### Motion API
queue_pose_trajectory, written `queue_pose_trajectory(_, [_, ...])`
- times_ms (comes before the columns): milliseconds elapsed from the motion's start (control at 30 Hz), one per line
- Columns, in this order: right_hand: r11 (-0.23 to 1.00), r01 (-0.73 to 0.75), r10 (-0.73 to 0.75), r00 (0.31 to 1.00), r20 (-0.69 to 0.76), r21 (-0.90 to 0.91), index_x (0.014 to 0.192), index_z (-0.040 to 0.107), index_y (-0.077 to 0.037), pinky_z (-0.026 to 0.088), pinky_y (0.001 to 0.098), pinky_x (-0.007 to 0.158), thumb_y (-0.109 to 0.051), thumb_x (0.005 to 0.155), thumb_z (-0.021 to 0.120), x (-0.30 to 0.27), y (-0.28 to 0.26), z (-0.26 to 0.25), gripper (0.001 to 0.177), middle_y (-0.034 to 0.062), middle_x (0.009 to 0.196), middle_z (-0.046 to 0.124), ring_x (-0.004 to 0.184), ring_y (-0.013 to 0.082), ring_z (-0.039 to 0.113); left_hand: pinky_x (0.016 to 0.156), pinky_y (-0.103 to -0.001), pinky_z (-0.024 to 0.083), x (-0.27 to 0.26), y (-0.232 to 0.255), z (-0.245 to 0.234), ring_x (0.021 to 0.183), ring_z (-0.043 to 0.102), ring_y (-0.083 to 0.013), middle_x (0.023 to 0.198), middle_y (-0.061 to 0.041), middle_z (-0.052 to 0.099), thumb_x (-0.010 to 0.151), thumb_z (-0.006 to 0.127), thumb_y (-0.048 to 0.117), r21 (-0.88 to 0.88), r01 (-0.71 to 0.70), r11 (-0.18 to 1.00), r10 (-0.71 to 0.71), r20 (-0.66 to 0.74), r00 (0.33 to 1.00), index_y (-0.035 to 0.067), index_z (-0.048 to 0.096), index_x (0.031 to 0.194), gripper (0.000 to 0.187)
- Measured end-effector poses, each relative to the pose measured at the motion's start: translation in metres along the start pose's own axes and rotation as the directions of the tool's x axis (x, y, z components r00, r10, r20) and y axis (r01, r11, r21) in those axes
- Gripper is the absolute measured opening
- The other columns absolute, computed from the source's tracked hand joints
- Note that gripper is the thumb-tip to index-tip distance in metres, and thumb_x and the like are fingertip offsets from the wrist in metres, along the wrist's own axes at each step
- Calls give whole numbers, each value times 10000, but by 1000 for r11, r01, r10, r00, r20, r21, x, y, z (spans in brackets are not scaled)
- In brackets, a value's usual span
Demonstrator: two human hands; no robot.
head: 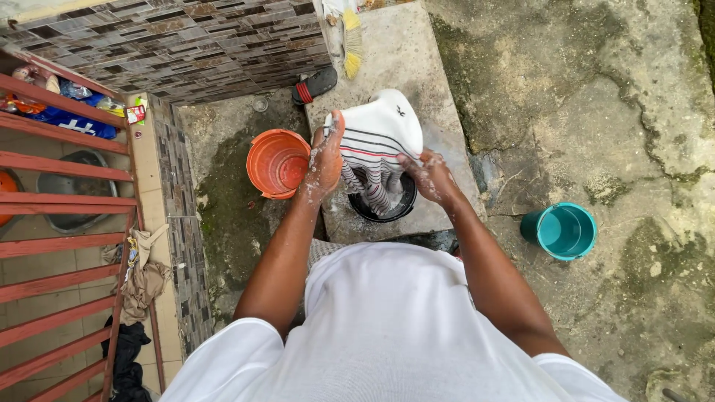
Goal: Hand-washing a shirt in a bucket using soap and water.
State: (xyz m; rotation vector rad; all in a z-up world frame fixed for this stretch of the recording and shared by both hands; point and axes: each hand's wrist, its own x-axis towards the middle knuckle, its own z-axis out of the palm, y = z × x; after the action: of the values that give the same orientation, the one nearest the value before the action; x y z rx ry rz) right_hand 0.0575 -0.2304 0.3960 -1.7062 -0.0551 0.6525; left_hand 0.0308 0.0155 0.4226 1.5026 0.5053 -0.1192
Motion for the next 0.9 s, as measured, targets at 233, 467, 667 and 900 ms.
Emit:
queue_pose_trajectory(233, [627,543,-691,718,-77,-558,1232,712,-99,390,553,1115,-386,1061,564,-13,-43,-15,366,285,1356,643,1332,421,462,1037,-532,339,8,-16,-10,1284,333,-400,1397,-308,372,1057,511,612,27,99,995,-98,-28,995,-97,459,1418,797])
queue_pose_trajectory(467, [861,502,-396,761,-514,78,1330,455,145,476,532,935,-462,1044,645,27,-30,60,697,396,1205,537,1104,324,538,786,-340,636,5,12,74,907,722,-163,1021,-89,756,896,745,379,-344,-47,938,79,77,994,18,684,1121,429])
queue_pose_trajectory(667, [855,418,-514,763,-392,-307,1222,558,57,611,388,907,-533,820,810,45,8,68,757,222,1111,681,1032,264,700,607,-380,623,49,-35,101,702,679,-179,855,-53,666,935,660,467,-589,-54,806,-16,-114,993,16,634,992,456])
queue_pose_trajectory(900, [969,234,-233,768,-596,-76,1207,585,-21,639,402,706,-349,961,636,58,1,64,413,190,1065,684,899,247,690,455,-306,378,52,-81,102,543,461,-116,622,-61,519,1001,518,629,57,-162,985,171,-285,943,24,681,835,648])
